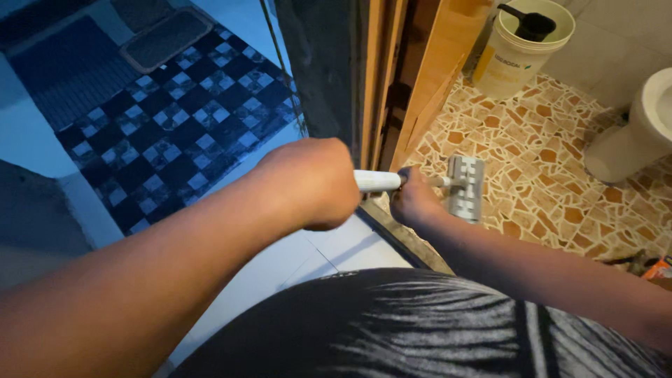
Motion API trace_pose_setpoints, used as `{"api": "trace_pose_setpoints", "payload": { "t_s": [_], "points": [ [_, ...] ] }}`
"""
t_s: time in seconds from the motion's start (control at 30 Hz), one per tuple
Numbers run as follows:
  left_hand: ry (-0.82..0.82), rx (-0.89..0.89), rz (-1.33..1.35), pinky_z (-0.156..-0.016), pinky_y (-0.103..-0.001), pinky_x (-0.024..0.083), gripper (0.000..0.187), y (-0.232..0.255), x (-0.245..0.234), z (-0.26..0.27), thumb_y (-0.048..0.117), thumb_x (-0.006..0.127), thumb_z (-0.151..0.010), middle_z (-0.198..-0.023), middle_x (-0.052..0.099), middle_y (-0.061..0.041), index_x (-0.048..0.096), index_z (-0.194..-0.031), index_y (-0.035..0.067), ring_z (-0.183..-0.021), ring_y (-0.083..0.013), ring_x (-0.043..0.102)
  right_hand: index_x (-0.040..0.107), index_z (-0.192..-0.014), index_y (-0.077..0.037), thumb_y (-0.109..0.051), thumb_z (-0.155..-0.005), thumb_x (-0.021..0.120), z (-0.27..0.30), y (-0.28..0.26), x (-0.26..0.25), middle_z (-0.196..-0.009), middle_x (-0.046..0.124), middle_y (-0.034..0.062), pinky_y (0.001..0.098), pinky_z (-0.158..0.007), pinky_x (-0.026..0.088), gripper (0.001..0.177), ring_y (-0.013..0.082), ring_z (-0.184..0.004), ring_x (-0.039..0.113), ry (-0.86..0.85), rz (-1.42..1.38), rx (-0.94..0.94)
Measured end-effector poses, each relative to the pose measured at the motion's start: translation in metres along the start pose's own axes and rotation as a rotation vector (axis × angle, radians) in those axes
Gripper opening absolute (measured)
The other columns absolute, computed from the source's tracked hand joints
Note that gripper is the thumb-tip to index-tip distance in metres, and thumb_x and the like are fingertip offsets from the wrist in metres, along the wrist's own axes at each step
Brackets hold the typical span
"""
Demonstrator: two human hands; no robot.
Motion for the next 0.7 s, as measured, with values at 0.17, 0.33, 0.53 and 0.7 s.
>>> {"api": "trace_pose_setpoints", "payload": {
  "t_s": [0.17,0.33,0.53,0.7],
  "points": [
    [0.076,0.131,-0.075,-0.083,-0.046,0.058,0.023,0.033,-0.013,0.018,0.020,0.068,-0.085,-0.100,0.075,-0.019,0.077,-0.103,0.010,-0.095,-0.0357,0.074,0.046,-0.134,-0.008,-0.017,-0.091,0.063,-0.025,0.014,0.006,-0.115,0.066,0.0215,0.0444,-0.089,0.052,0.047,0.0363,-0.103,0.065,-0.034,-0.126,0.073],
    [0.086,0.194,-0.148,-0.081,-0.047,0.058,0.021,0.051,-0.015,-0.009,0.019,0.067,-0.085,-0.099,0.075,-0.018,0.078,-0.100,0.008,-0.093,-0.0355,0.074,0.036,-0.143,-0.008,-0.010,-0.089,0.066,-0.069,0.019,0.000,-0.107,0.066,0.0197,0.0385,-0.064,0.055,0.062,0.0278,-0.081,0.067,-0.187,-0.284,-0.021],
    [0.115,0.220,-0.212,-0.079,-0.047,0.059,0.022,0.065,-0.026,-0.058,0.018,0.068,-0.083,-0.100,0.075,-0.018,0.078,-0.100,0.008,-0.092,-0.0356,0.074,0.031,-0.151,-0.018,-0.008,-0.091,0.061,-0.109,0.014,-0.030,-0.089,0.068,0.0178,0.0352,-0.039,0.039,0.068,0.0187,-0.052,0.058,-0.349,-0.313,0.223],
    [0.131,0.252,-0.189,-0.079,-0.047,0.058,0.023,0.084,-0.021,-0.097,0.022,0.066,-0.086,-0.101,0.075,-0.017,0.078,-0.100,0.008,-0.092,-0.0350,0.074,0.037,-0.148,-0.016,-0.023,-0.093,0.067,-0.138,0.049,-0.040,-0.103,0.070,0.0242,0.0447,-0.062,0.047,0.063,0.0338,-0.077,0.063,-0.233,-0.140,0.120]
  ]
}}
Point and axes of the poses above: each hand's wrist, its own z-axis away from the middle knuckle, its own x-axis out of the palm, y = z × x, the point moved 4 cm from there along -z, towards the middle knuckle
